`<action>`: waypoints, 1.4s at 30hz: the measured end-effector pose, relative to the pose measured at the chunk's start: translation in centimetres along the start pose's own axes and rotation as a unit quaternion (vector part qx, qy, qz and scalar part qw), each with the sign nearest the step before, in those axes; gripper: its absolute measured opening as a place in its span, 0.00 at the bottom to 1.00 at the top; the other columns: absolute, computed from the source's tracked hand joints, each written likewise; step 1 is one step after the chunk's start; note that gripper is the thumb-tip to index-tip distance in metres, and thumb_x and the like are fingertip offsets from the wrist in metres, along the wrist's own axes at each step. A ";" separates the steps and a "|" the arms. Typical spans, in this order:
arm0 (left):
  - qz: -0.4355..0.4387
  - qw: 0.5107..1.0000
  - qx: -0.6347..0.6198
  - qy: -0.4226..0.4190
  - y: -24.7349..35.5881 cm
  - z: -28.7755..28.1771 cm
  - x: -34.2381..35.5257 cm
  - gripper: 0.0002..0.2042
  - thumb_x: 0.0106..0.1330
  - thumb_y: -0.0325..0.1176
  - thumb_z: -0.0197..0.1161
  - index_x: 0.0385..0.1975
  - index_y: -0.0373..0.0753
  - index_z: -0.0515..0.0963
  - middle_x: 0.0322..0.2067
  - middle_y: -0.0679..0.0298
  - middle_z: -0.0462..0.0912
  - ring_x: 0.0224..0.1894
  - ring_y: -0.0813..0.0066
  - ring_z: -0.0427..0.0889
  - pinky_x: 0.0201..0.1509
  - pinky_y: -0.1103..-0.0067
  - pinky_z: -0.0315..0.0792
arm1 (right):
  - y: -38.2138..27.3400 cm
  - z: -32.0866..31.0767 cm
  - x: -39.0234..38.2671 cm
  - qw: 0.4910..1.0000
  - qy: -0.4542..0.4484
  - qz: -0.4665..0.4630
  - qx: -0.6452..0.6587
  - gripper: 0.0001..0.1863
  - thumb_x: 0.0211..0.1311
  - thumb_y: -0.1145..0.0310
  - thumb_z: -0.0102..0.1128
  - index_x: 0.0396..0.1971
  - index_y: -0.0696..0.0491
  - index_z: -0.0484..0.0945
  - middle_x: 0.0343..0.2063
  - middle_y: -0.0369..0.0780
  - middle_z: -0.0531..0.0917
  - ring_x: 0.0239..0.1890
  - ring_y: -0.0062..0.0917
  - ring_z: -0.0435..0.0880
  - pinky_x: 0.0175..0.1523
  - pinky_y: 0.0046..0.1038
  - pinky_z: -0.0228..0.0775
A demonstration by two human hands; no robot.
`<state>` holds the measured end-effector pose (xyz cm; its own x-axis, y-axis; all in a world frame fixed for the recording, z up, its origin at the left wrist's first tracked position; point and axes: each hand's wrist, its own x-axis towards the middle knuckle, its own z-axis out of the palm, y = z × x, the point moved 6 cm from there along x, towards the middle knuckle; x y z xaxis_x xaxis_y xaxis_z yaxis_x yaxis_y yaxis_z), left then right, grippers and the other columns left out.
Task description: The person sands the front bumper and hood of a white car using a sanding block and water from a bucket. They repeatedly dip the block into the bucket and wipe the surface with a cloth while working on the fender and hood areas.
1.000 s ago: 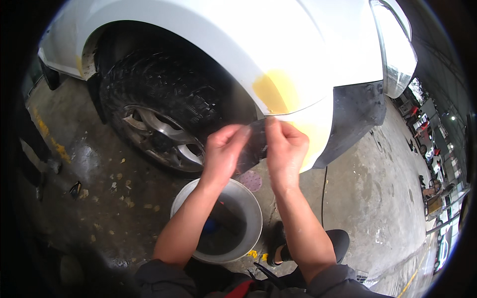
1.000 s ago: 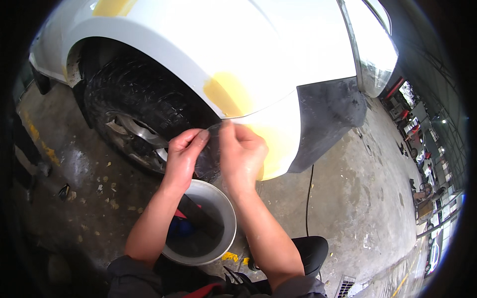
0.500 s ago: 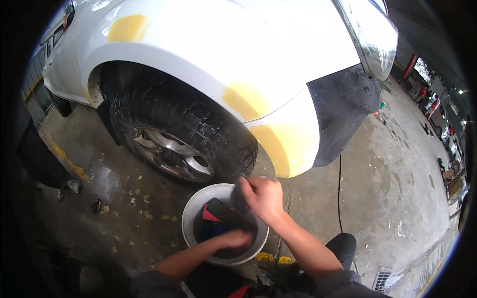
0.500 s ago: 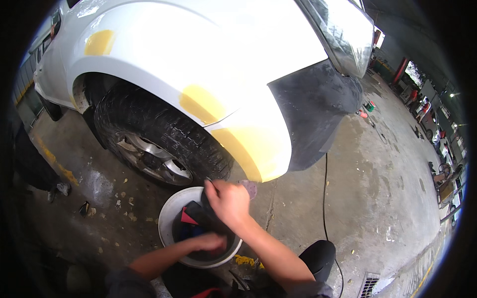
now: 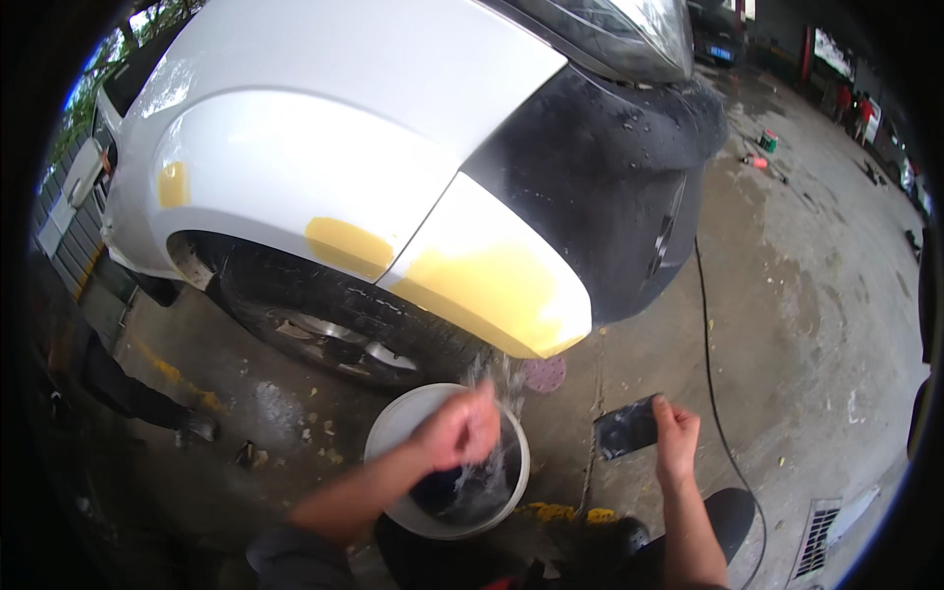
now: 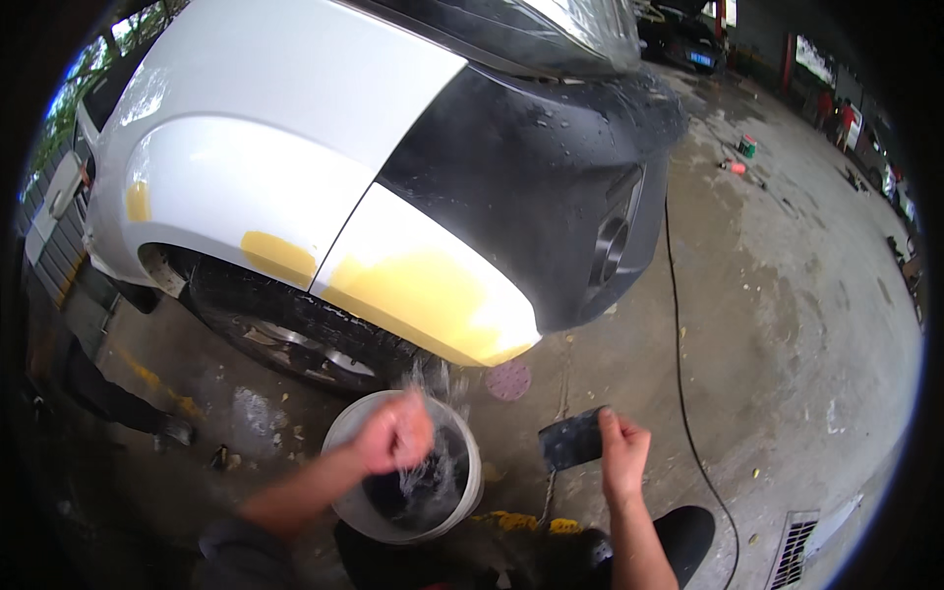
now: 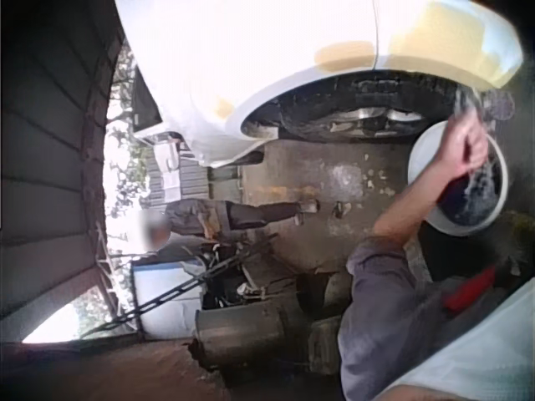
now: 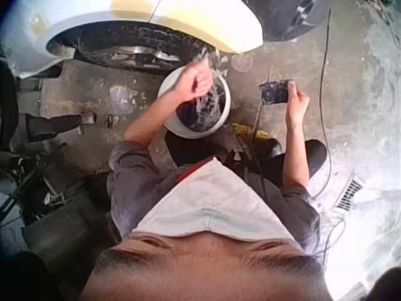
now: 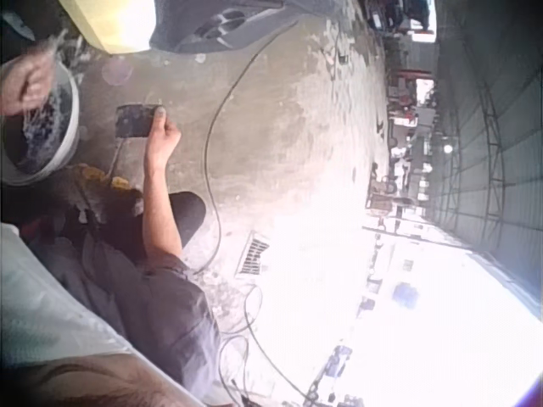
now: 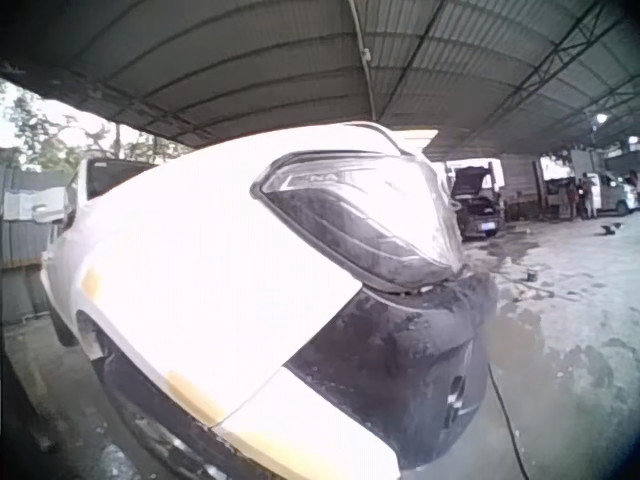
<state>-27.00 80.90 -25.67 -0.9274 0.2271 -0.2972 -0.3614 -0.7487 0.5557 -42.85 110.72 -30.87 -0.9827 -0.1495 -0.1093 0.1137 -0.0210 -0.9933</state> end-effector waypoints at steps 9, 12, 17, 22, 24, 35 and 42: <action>0.416 -0.032 0.892 0.174 19.6 19.5 -2.6 0.25 0.59 0.36 0.71 0.59 0.42 0.80 0.65 0.58 0.76 0.69 0.56 0.71 0.73 0.54 0.62 | 0.4 0.4 1.4 0.990 -0.035 0.075 0.116 0.19 0.79 0.58 0.58 0.29 0.56 0.83 0.25 0.27 0.80 0.27 0.11 0.71 0.30 0.22 0.61; 0.369 -0.053 0.904 0.208 15.9 15.9 -0.2 0.32 0.62 0.44 0.69 0.67 0.41 0.75 0.72 0.56 0.68 0.76 0.53 0.63 0.77 0.54 0.57 | 0.1 1.0 1.2 0.983 -0.022 0.104 0.149 0.19 0.80 0.56 0.55 0.33 0.55 0.82 0.27 0.28 0.81 0.27 0.11 0.73 0.32 0.21 0.64; 0.302 -0.061 0.944 0.117 8.3 12.6 7.8 0.31 0.69 0.47 0.63 0.70 0.41 0.72 0.72 0.56 0.69 0.76 0.57 0.64 0.77 0.59 0.58 | 0.5 0.0 1.1 0.980 -0.004 0.112 0.166 0.14 0.79 0.58 0.58 0.36 0.53 0.79 0.28 0.29 0.80 0.28 0.12 0.74 0.35 0.20 0.68; 0.239 0.132 0.962 -0.026 -1.7 5.1 14.0 0.22 0.74 0.38 0.57 0.67 0.44 0.75 0.66 0.57 0.77 0.69 0.62 0.75 0.75 0.65 0.65 | 1.7 0.4 2.2 0.997 0.014 0.021 0.079 0.10 0.74 0.67 0.65 0.33 0.57 0.80 0.26 0.29 0.80 0.29 0.10 0.73 0.35 0.19 0.67; 0.193 0.568 0.799 0.044 -4.3 5.2 15.4 0.18 0.78 0.37 0.54 0.63 0.40 0.77 0.58 0.56 0.83 0.61 0.63 0.82 0.65 0.68 0.74 | 3.2 0.1 3.3 0.999 0.030 -0.006 -0.019 0.10 0.71 0.68 0.67 0.32 0.58 0.81 0.25 0.30 0.82 0.28 0.11 0.74 0.33 0.20 0.68; 0.186 0.866 0.382 0.262 -5.1 0.9 10.3 0.05 0.76 0.30 0.63 0.45 0.37 0.80 0.31 0.73 0.82 0.29 0.89 0.76 0.29 0.86 0.70 | 4.9 9.8 1.7 0.826 -0.399 0.212 0.337 0.22 0.71 0.59 0.67 0.58 0.55 0.77 0.50 0.35 0.84 0.48 0.18 0.82 0.53 0.26 0.76; 0.105 0.835 0.430 0.327 -2.8 0.6 7.0 0.16 0.74 0.28 0.63 0.59 0.34 0.79 0.46 0.67 0.87 0.42 0.83 0.84 0.42 0.81 0.80 | 8.9 12.3 2.9 0.750 -0.460 0.267 0.393 0.15 0.80 0.59 0.54 0.50 0.55 0.79 0.40 0.40 0.87 0.38 0.26 0.88 0.41 0.32 0.85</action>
<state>-32.53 85.00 -28.86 -0.8296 -0.4525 -0.3272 -0.3938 0.0586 0.9173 -42.85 97.96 -39.52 -0.2902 -0.9555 -0.0523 0.8617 -0.2371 -0.4487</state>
